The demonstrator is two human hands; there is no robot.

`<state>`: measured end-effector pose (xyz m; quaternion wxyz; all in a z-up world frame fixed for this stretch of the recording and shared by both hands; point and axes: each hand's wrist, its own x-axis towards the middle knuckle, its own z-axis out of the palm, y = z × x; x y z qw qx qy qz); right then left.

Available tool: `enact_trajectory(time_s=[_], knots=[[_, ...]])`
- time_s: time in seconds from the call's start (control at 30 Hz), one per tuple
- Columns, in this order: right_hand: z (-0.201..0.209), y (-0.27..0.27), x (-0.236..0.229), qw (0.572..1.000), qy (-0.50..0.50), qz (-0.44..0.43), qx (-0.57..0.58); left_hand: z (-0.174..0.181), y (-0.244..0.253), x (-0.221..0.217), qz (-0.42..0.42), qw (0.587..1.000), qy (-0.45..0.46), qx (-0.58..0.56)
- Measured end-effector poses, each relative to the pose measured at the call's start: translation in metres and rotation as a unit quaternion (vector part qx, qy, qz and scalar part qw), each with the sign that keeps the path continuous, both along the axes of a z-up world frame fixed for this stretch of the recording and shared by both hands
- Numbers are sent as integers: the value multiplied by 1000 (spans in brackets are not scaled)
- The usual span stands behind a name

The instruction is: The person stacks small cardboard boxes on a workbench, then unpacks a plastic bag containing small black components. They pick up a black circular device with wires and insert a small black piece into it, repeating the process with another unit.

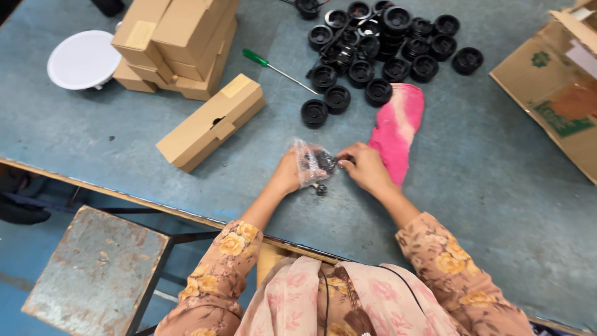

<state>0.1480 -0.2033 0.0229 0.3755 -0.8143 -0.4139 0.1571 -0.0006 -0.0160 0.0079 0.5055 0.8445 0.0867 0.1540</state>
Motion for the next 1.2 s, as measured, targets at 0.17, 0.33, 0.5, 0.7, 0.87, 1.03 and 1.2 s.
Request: enact_trajectory(time_s=[0.17, 0.33, 0.5, 0.7, 0.87, 1.03, 1.2], knots=[[-8, 4, 10, 966, 245, -8, 88, 6, -11, 4, 40, 996, -12, 84], [-4, -3, 18, 985, 152, -15, 76, 22, -11, 7, -2, 990, -12, 139], [-5, -18, 12, 993, 100, -3, 64, 34, -8, 19, 11, 979, 74, 189], [4, -19, 13, 982, 168, -3, 85, 47, -7, 24, 10, 974, 99, 202], [24, -21, 34, 983, 162, 0, 81, 50, 1, 13, -10, 985, 65, 162], [47, 1, 74, 992, 65, 33, 100, 54, 8, 6, -18, 991, 95, 92], [58, 29, 110, 987, 57, 55, 141, 83, 20, 1, -87, 983, 69, 148]])
